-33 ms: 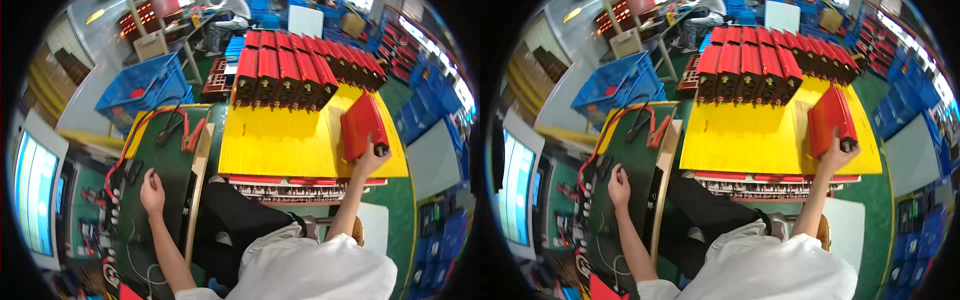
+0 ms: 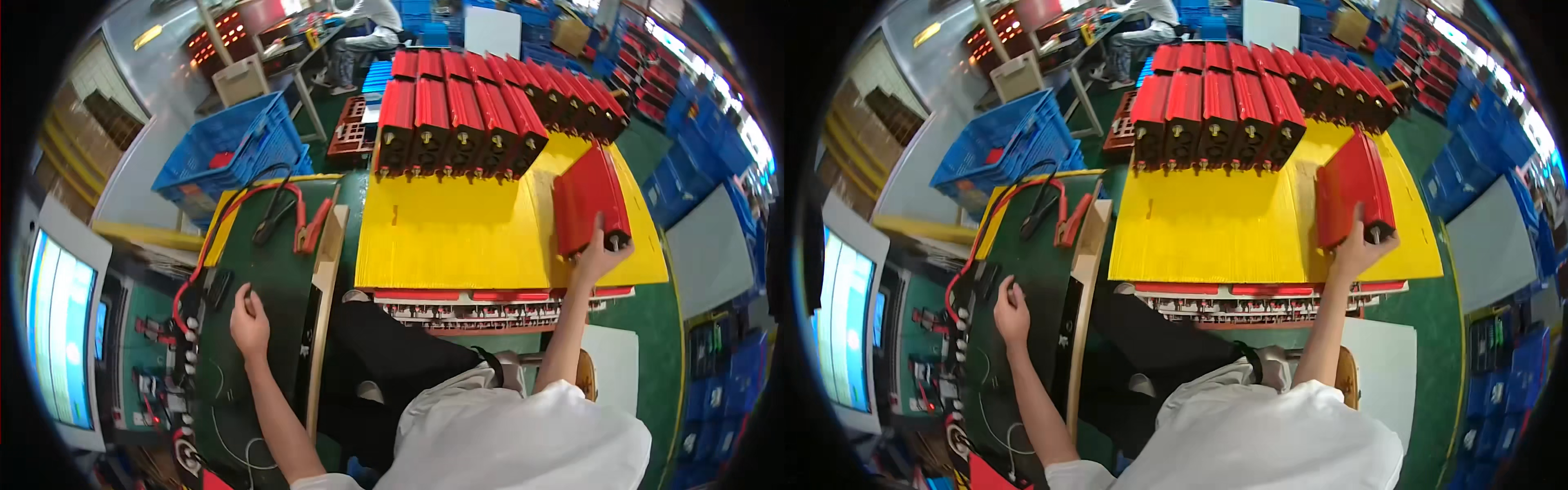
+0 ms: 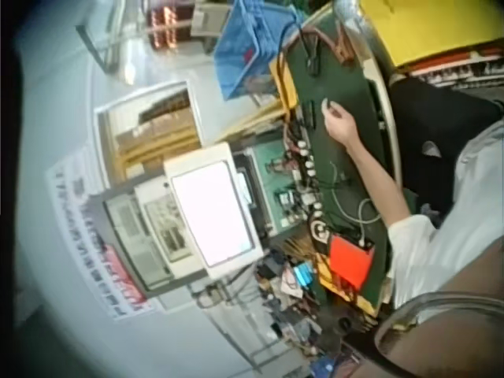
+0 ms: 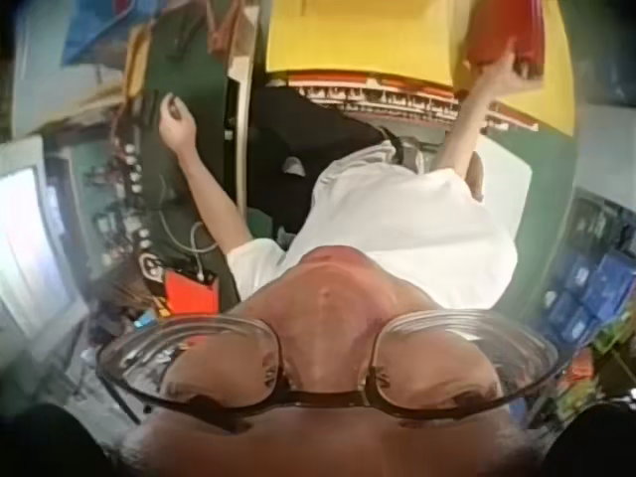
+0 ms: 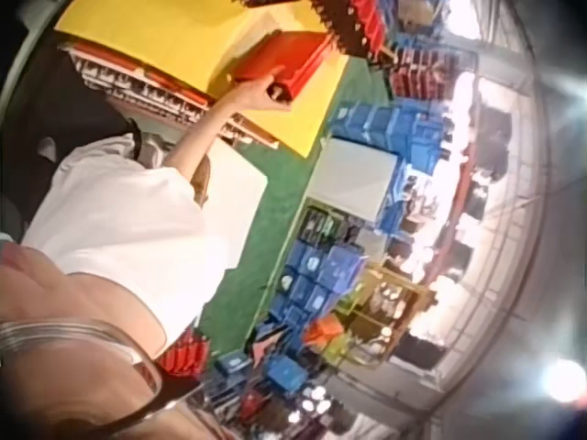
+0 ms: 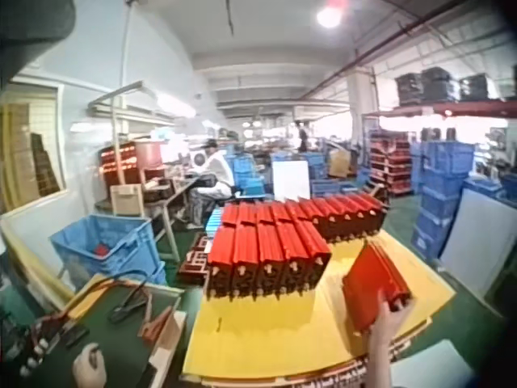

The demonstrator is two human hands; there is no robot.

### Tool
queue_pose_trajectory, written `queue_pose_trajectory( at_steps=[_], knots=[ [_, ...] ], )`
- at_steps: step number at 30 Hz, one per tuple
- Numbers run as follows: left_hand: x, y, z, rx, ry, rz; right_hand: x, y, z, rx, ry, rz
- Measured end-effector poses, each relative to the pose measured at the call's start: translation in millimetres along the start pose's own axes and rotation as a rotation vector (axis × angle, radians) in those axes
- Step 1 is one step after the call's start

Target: Testing red electronic power inverters by connecting them to a testing station and monitoring results.

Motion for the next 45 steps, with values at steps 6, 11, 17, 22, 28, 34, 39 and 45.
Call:
queue_pose_trajectory(
  at_steps=[6, 11, 17, 22, 28, 34, 39, 45],
  knots=[
    [5, -6, 14, -0.013, -0.005, -0.073, 36, 3, 24, 0.136, -0.064, -0.254],
    [13, -5, 17, -0.042, -0.014, -0.112, 70, 12, 25, 0.196, -0.064, -0.518],
    [14, -5, 10, -0.023, -0.065, -0.102, 108, 20, 24, 0.135, -0.135, -0.874],
    [17, -2, 10, 0.002, -0.061, -0.095, 132, 30, 63, 0.104, -0.100, -1.120],
    [12, -7, 6, -0.037, 0.011, -0.114, 165, 17, 75, 0.079, -0.070, -1.105],
    [21, -3, 18, -0.015, 0.042, -0.135, 165, 10, 129, 0.072, 0.243, -0.940],
    [21, -2, 14, -0.029, 0.037, -0.148, 173, 1, 118, 0.234, 0.211, -0.980],
    [19, -4, 18, 0.005, 0.013, -0.115, 167, 4, 104, -0.026, 0.163, -0.878]
  ],
)
Point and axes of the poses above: each hand's wrist, its own y-axis towards the middle knuckle, its own x-axis out of the palm, z = x × y, the point moved 6 cm from there along y, towards the middle knuckle, and after that the axes turned 15 degrees about -x, right-handed, at the moved point
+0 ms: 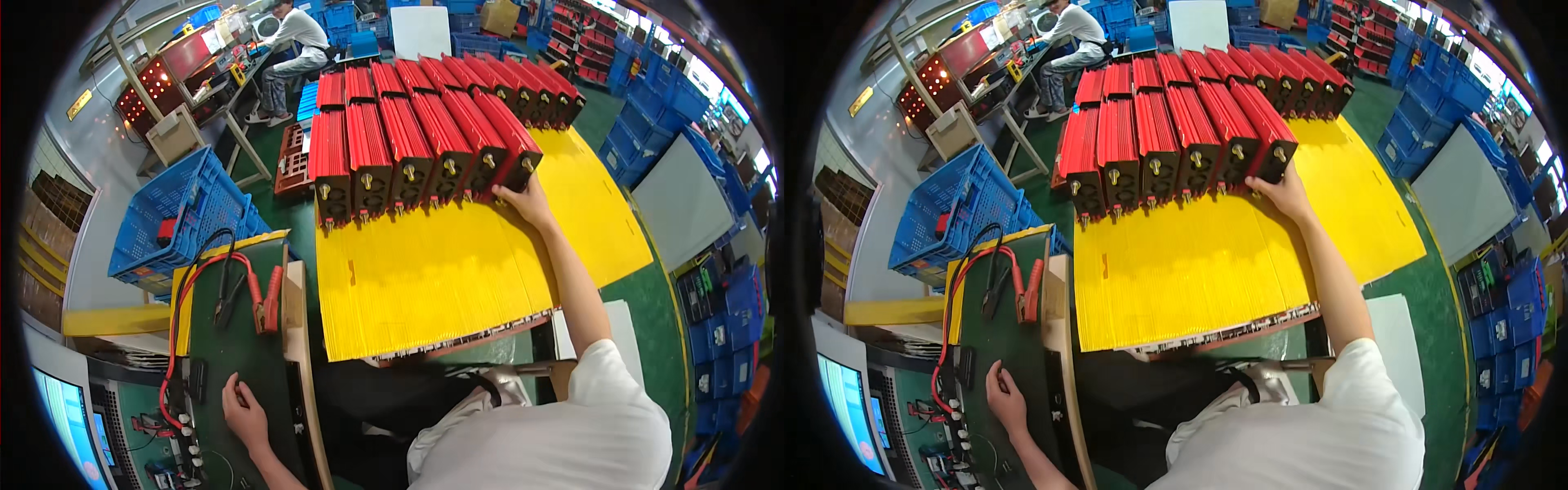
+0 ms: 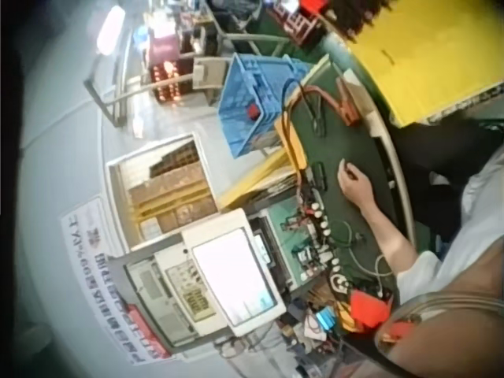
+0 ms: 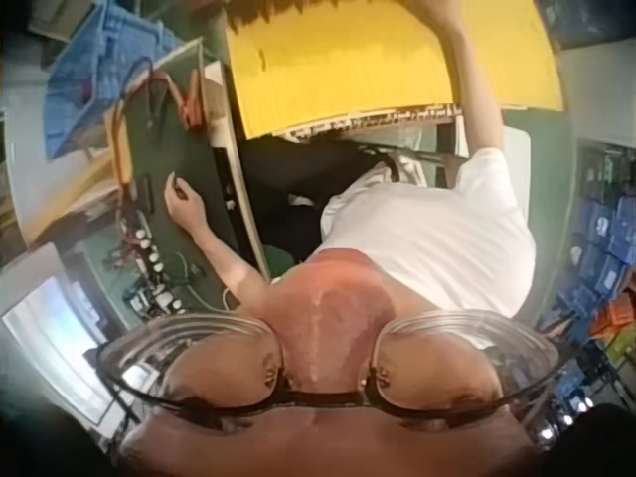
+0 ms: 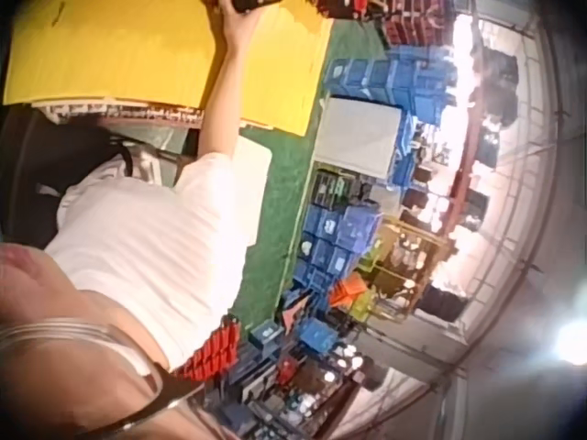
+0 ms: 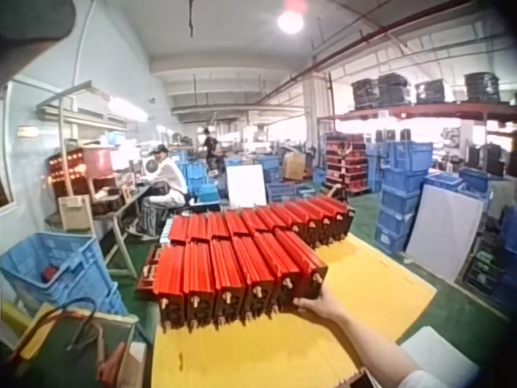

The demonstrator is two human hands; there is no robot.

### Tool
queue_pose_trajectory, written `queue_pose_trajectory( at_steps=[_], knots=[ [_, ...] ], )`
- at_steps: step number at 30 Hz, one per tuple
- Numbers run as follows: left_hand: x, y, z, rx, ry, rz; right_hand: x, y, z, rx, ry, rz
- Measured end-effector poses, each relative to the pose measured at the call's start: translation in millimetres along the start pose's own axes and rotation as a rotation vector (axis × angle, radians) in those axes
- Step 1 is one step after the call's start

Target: Testing red electronic power inverters by connecting them to a testing station and monitoring results.

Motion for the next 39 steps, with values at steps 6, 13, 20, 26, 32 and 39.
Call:
queue_pose_trajectory(
  at_steps=[6, 13, 20, 26, 32, 39],
  knots=[
    [-2, -5, 1, 0.041, 0.080, 0.008, 3, -1, -23, 0.152, -0.211, -0.045],
    [1, -1, 13, 0.045, 0.064, -0.022, -8, 3, 3, 0.013, -0.161, 0.034],
    [-5, -2, 11, 0.019, 0.038, -0.014, -2, 4, -4, 0.115, -0.641, -0.064],
    [-12, -4, 14, -0.078, 0.052, -0.059, -1, 5, -26, -0.065, -0.472, 0.008],
    [-15, -8, 14, 0.012, 0.063, -0.022, 3, 2, -27, -0.097, -0.297, -0.008],
    [-14, -5, 31, 0.058, 0.072, -0.008, -24, 12, -37, -0.168, -0.308, 0.260]
  ],
)
Point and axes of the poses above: each hand's wrist, its own y-axis towards the middle knuckle, its own x-axis out of the palm, z = x × y, the point moved 6 cm from there along y, towards the middle knuckle, and after that the axes turned 15 degrees about -x, right-handed, at the moved point
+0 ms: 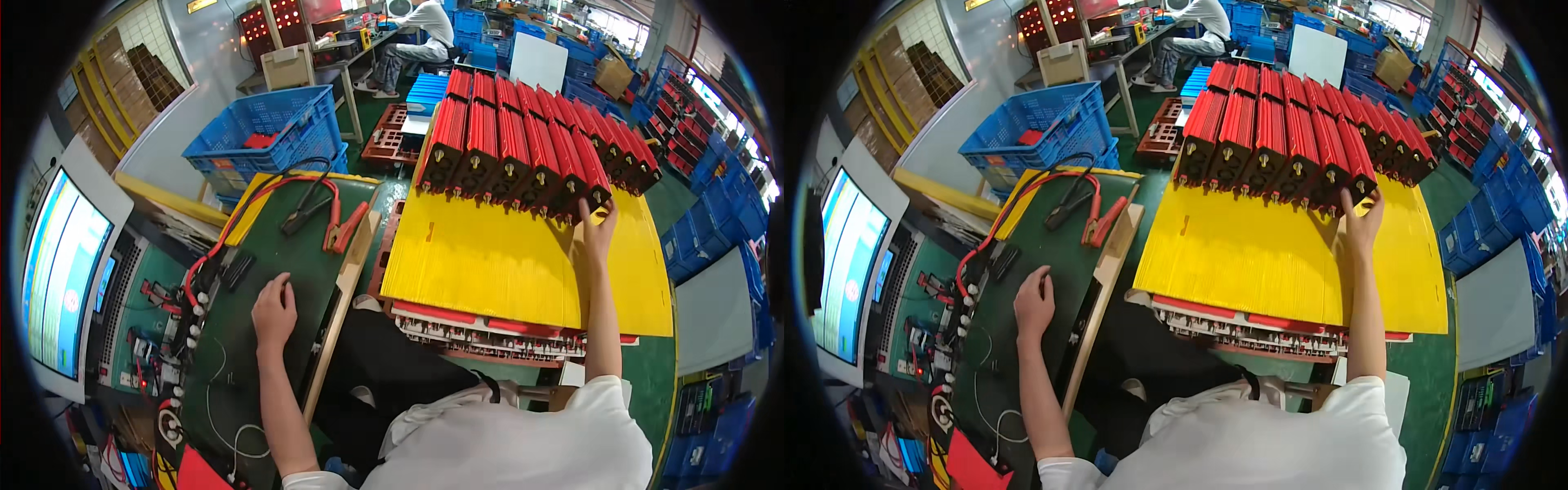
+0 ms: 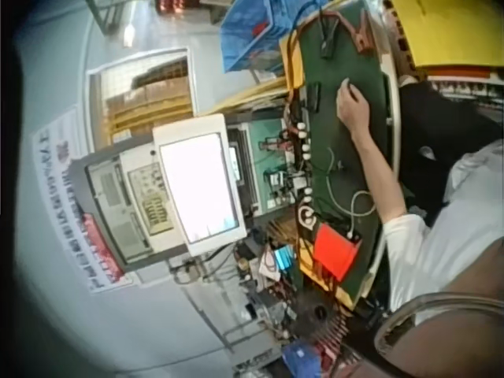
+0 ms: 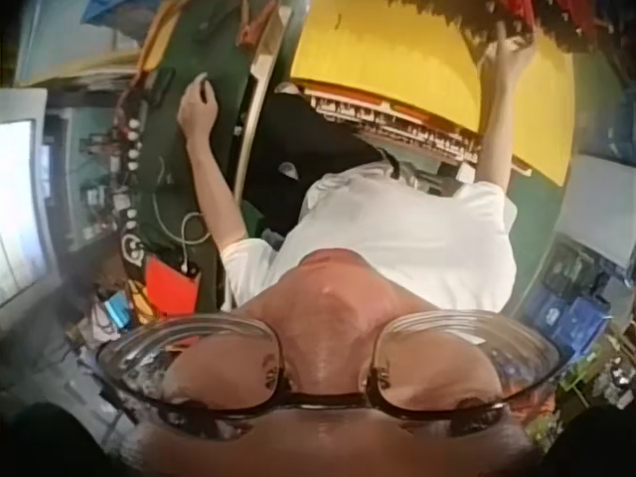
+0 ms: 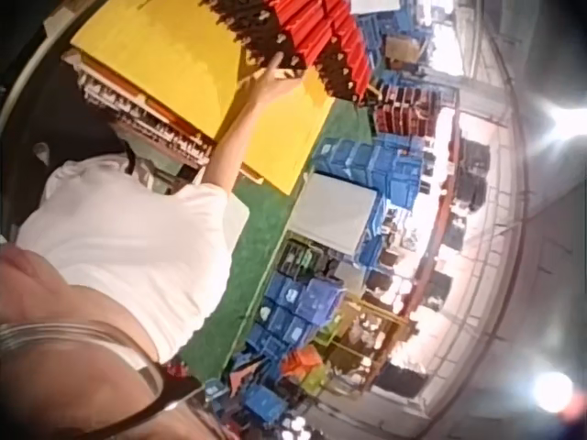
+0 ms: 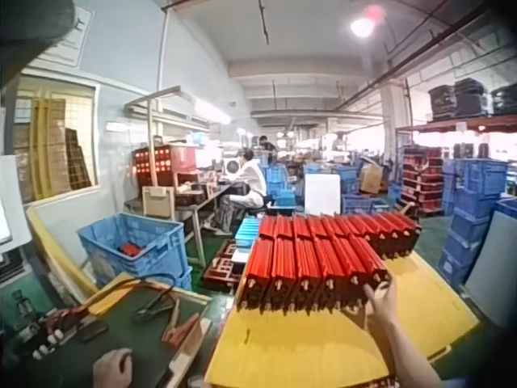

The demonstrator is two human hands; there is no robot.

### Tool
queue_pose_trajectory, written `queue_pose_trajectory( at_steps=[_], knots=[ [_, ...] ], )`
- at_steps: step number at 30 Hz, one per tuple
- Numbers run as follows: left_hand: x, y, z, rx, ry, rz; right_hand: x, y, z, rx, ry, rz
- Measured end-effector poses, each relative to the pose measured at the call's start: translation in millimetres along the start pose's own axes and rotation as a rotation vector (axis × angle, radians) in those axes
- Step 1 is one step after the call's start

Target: Testing red electronic power inverters by connecting them to a testing station and monitoring results.

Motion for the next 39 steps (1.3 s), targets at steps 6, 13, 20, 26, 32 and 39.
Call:
queue_pose_trajectory(
  at_steps=[6, 13, 20, 26, 32, 39],
  knots=[
    [-21, -37, -11, -0.056, -0.070, 0.039, -35, 34, -140, -0.330, -0.047, 0.114],
    [-31, -213, -23, -0.317, -0.789, -0.165, 16, -36, -309, -0.597, 0.466, -0.378],
    [-18, -423, -167, -0.913, -0.554, 0.097, 132, -159, -475, -0.412, 1.133, -0.926],
    [-65, -518, -156, -1.173, -0.205, 0.344, 231, -241, -549, -0.012, 1.537, -1.269],
    [-62, -542, -112, -1.209, 0.049, 0.514, 256, -299, -569, -0.223, 1.346, -1.407],
    [-134, -609, -103, -1.683, 0.332, 0.516, 279, -292, -556, -0.252, 1.474, -1.321]
  ],
)
Point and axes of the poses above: each hand's wrist, its own y-axis towards the middle knuckle, its own x-axis out of the palm, z = x × y, the point moved 6 cm from there along y, towards the middle knuckle, and after that the axes turned 15 degrees about -x, right-handed, at the moved point
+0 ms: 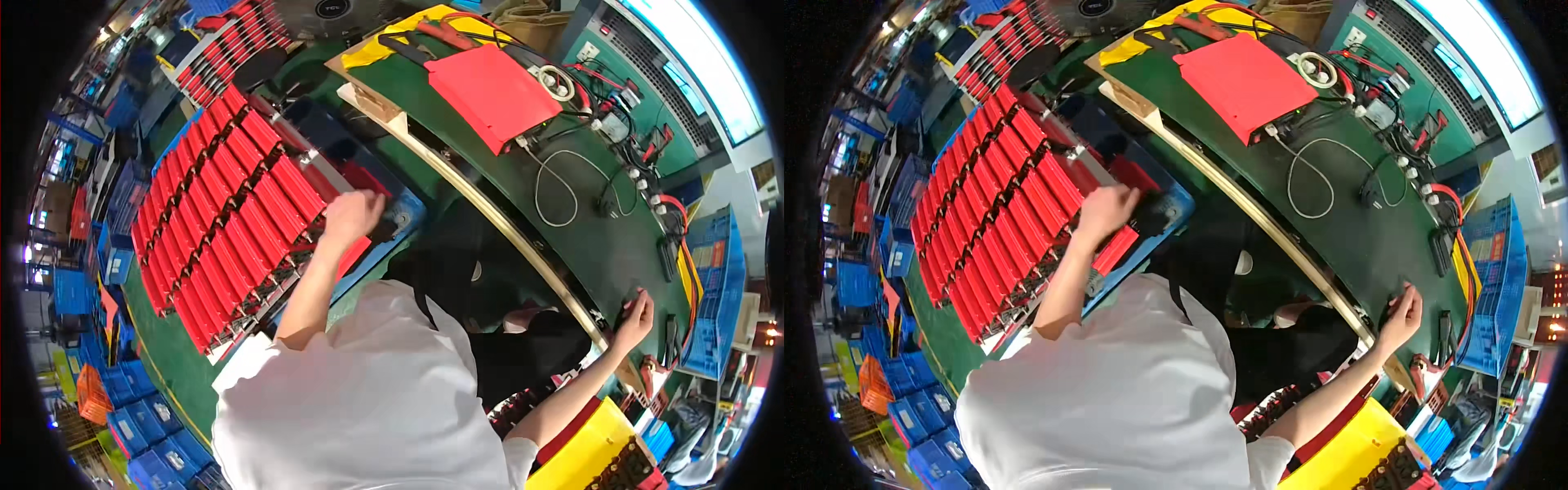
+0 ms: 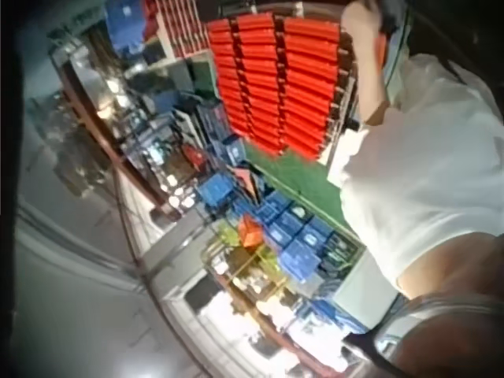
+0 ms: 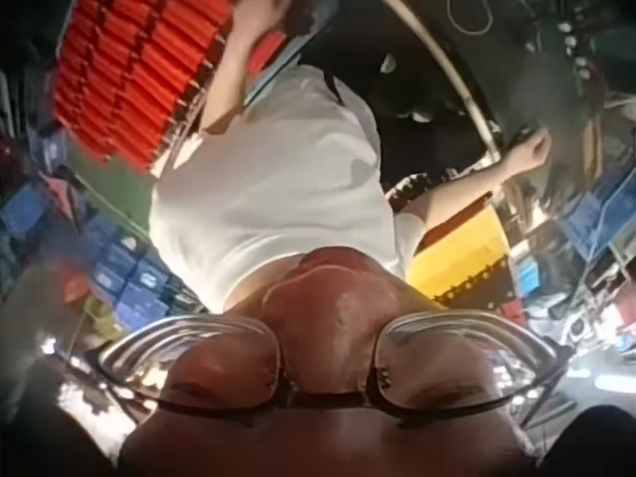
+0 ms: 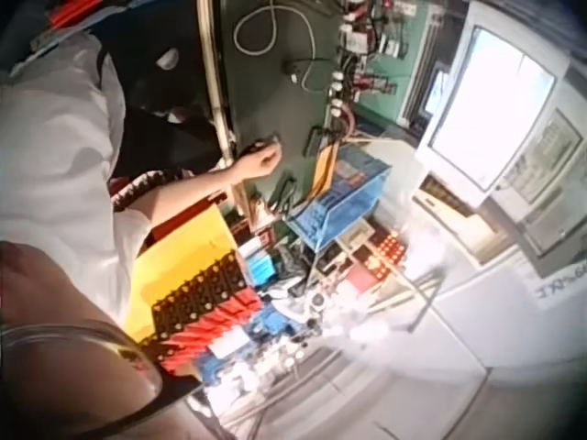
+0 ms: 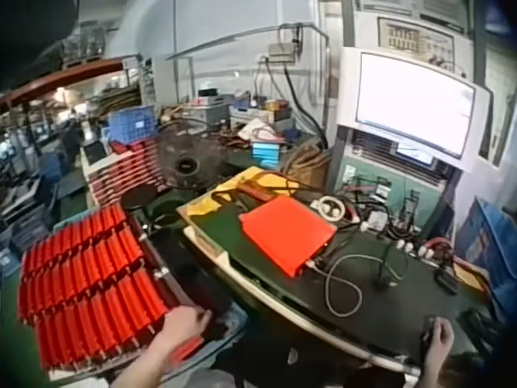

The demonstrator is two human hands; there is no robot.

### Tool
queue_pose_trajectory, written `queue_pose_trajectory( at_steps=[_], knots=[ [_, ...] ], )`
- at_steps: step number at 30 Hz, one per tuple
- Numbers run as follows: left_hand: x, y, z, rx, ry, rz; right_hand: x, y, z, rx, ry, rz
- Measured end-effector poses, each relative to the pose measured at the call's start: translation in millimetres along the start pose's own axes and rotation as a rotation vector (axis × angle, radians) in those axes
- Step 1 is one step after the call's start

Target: Testing red electronic power inverters by connecting them to a testing station and monitoring results.

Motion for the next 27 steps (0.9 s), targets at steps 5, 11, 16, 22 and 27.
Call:
queue_pose_trajectory(
  at_steps=[5, 11, 16, 22, 27],
  knots=[
    [-28, 56, -93, -0.547, 0.088, 0.124, -5, -4, 5, 0.008, -0.032, 0.015],
    [-3, 99, -148, -0.709, 0.121, 0.140, 5, -7, -9, 0.012, -0.041, -0.010],
    [0, 99, -192, -0.531, 0.075, 0.261, 27, -3, -18, 0.114, 0.043, -0.023],
    [-41, 56, -114, 0.073, -0.278, 0.206, 31, -23, -61, 0.107, 0.079, -0.065],
    [-140, -15, -50, 0.184, -0.631, -0.065, 82, -46, -142, 0.029, 0.179, -0.357]
  ],
)
Point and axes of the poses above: each hand's wrist, its own y-axis towards the middle knuckle, its own x-axis out of the palm, z = x × y, the point moved 6 cm from there along y, towards the middle knuckle, and after that the axes turned 15 degrees about -x, right-handed, at the moved point
